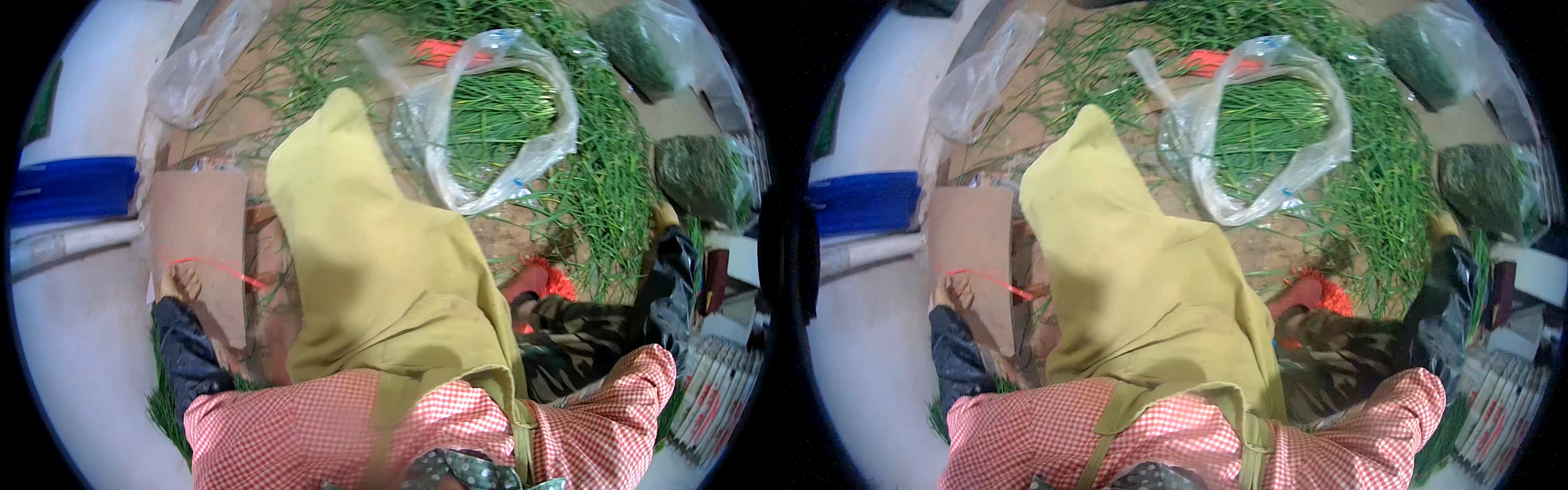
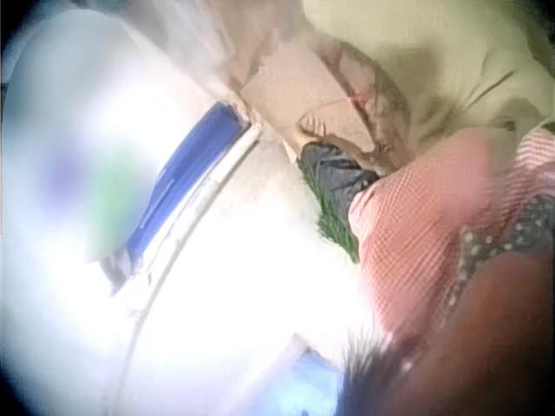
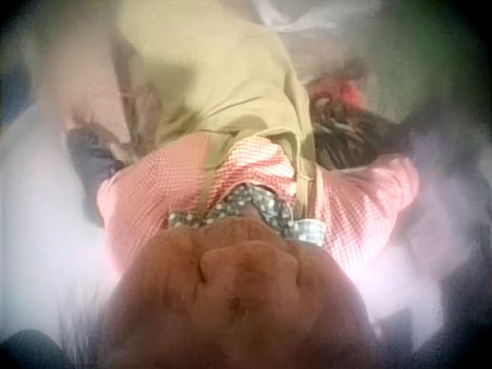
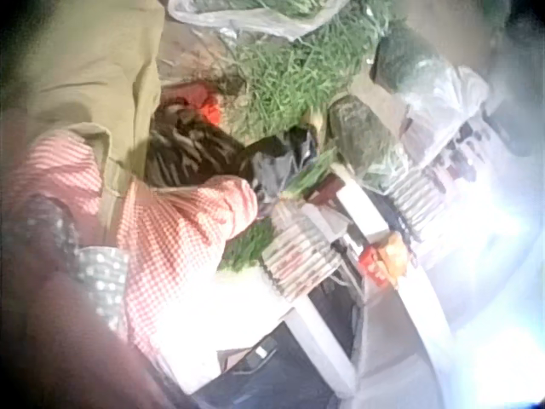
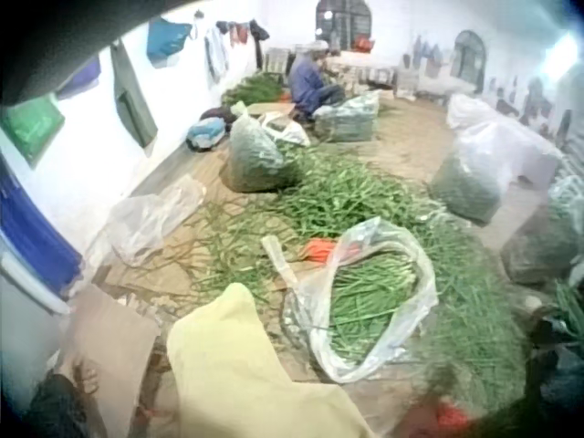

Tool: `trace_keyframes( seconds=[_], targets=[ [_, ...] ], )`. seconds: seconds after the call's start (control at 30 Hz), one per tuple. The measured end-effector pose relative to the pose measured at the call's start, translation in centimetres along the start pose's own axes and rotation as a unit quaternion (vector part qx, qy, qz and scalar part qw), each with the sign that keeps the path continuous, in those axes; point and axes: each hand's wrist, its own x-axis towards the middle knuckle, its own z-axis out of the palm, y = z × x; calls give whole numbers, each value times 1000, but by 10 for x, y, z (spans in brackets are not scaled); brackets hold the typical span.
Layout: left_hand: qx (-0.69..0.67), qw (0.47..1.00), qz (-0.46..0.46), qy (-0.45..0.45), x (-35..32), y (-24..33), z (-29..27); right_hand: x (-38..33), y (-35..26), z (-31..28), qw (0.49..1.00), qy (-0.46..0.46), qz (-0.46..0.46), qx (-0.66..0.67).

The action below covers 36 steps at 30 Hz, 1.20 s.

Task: The person gathers a bundle of green chives by hand, ties it with a red string, and trims the white root ends using a tool.

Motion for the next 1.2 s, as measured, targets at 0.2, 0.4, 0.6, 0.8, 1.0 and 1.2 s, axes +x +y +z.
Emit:
trace_keyframes(
  seconds=[0.2,0.4,0.6,0.8,1.0,1.2],
  targets=[
    [176,965,184,63,-11,70,-26,-7,-151,-184,691,43,4,722],
    [405,693,593,-58,-201,131,296,86,-307,-207,680,0,-255,687],
    [555,516,498,-422,-301,-36,607,165,-414,-177,723,39,-307,618],
    [438,186,731,-488,-252,-213,787,237,-318,-90,819,119,-163,538],
    [694,336,581,-262,-69,-109,865,301,-221,41,422,161,137,882],
    [684,277,560,-376,-94,-51,868,299,-196,-86,572,362,170,716]
  ],
)
